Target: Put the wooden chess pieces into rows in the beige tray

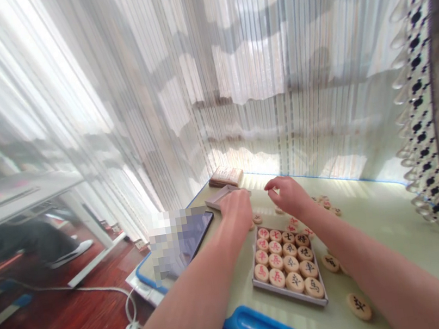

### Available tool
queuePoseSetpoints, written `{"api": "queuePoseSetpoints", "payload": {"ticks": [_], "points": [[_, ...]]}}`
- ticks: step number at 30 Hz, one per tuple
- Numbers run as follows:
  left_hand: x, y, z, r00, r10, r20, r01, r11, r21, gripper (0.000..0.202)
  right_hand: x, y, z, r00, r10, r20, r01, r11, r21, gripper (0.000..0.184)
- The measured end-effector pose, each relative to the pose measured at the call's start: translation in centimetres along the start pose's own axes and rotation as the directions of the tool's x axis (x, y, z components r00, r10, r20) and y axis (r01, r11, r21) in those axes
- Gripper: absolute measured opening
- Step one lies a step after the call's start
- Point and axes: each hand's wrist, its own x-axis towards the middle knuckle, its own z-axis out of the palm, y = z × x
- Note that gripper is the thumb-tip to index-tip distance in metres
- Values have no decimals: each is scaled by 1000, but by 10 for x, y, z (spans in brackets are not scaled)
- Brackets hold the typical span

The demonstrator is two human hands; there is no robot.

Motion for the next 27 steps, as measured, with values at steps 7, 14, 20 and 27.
{"api": "queuePoseSetpoints", "payload": {"ticks": [7, 14, 20, 27], "points": [[-9, 26, -24, 965, 196, -174, -149, 956, 254, 28, 8, 8, -16, 996, 65, -62, -55, 986, 156, 54], [-13, 31, -30, 896, 214, -390, -308, 931, -196, 32, -20, -19, -57, 989, 135, 62, -149, 865, 479, 70], [-2, 33, -18, 933, 186, -307, -311, 848, -428, 32, -45, -34, -62, 941, 315, -124, -200, 813, 547, 39], [10, 15, 6, 976, 109, -189, -194, 832, -520, 24, -41, -16, -39, 907, 392, -151, -285, 838, 465, 36]]}}
